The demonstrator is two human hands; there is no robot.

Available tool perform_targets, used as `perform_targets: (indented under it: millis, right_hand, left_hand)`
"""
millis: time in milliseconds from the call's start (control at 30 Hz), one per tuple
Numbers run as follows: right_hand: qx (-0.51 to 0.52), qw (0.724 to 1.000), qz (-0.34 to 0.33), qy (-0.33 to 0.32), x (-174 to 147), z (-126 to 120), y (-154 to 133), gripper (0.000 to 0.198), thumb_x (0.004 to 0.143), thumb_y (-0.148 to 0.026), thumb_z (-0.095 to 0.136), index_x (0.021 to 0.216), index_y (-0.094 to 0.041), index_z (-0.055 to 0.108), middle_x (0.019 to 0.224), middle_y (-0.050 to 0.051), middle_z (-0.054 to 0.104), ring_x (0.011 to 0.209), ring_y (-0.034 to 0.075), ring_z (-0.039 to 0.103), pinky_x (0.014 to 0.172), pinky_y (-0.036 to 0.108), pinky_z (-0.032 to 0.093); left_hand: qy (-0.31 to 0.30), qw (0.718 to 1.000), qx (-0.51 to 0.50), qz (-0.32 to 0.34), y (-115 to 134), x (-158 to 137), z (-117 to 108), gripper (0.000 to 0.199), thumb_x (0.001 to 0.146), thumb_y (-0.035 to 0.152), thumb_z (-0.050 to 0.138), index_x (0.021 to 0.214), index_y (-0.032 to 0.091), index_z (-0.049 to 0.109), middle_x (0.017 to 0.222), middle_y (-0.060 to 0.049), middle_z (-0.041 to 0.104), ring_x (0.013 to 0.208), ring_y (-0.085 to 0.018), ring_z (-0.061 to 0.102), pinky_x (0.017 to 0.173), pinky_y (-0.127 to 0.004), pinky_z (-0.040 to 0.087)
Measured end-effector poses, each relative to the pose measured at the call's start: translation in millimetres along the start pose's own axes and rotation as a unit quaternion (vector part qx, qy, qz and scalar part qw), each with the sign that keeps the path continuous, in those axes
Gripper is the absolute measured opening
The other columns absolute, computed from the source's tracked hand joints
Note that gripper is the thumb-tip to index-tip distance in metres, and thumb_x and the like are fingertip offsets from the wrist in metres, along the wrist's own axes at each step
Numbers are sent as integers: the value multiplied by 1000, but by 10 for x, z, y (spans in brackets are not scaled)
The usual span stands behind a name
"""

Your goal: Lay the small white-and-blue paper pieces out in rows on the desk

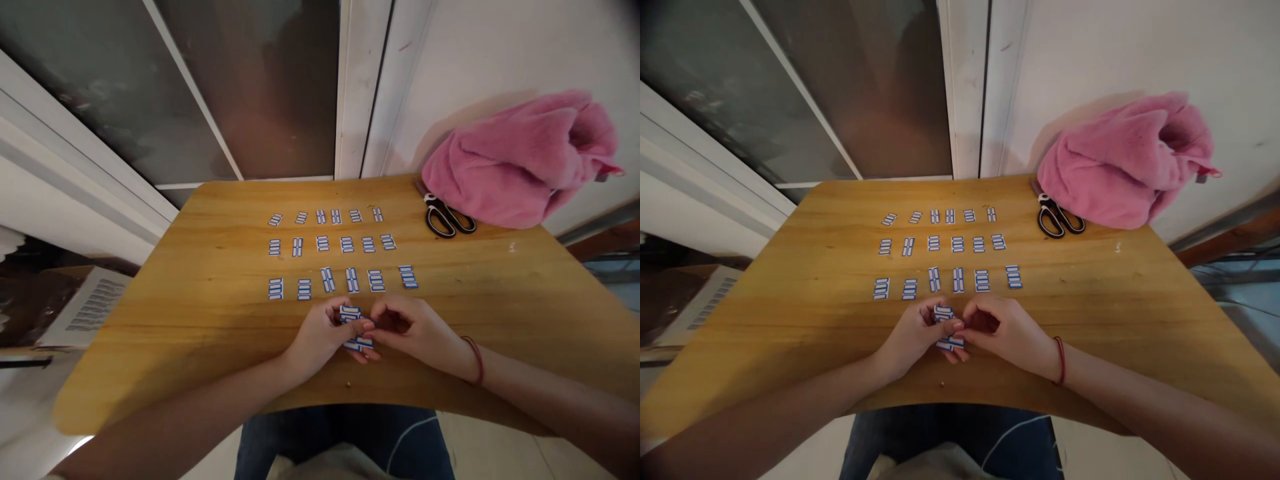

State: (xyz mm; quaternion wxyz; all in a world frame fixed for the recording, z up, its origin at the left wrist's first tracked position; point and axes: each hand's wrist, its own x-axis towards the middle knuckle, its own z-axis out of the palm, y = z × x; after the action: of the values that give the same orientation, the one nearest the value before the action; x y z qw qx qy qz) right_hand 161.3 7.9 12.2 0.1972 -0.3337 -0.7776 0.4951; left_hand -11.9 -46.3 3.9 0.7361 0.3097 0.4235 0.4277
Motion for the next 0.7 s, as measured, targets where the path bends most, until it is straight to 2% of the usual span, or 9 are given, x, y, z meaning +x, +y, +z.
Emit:
perform_targets:
  millis: [100,167,267,367,467,600,700]
  right_hand:
    - [-44,999,-27,8,3,-36,-35,22,82,-37,62,73,-17,58,64,0,54,57,8,48,51,20,37]
    - [-62,997,-36,16,7,-72,-39,21,82,-36,62,72,-17,58,64,0,53,58,9,47,52,21,37]
    - [-29,999,-9,39,48,-159,3,22,81,-39,63,77,-18,59,70,1,57,58,10,49,52,23,39]
    - [51,991,43,120,168,-360,109,29,78,-46,63,83,-19,57,71,0,59,48,8,46,44,22,37]
    - [8,974,55,219,341,-687,270,33,73,-47,67,86,-19,57,69,0,58,48,8,45,43,22,35]
    - [-149,965,96,194,602,-1113,511,30,74,-46,64,81,-18,61,67,2,61,50,10,45,46,24,35]
    - [-206,957,121,164,873,-1339,631,23,77,-40,62,82,-17,62,70,3,65,56,13,54,52,26,40]
  left_hand:
    - [-34,999,-13,6,4,7,-12,31,73,34,71,73,16,46,62,-1,67,59,-20,70,47,-24,55]
    - [-51,998,-29,7,10,17,-28,27,75,33,69,79,16,49,72,-3,69,67,-21,71,50,-25,56]
    - [-51,998,-44,4,15,30,-52,26,76,33,69,84,16,51,83,-5,69,72,-20,71,52,-26,57]
    - [-29,999,-28,6,14,36,-70,27,76,35,68,83,16,51,76,-3,67,57,-13,65,43,-21,49]
    - [-11,1000,-5,13,14,37,-82,25,79,36,65,83,15,51,66,2,59,45,-4,49,40,-15,34]
    - [-37,999,6,9,16,31,-100,23,84,37,57,86,15,53,64,3,55,45,-3,42,46,-17,30]
    - [-54,998,-12,6,6,24,-119,18,86,33,50,86,15,54,61,2,52,45,-5,41,47,-19,28]
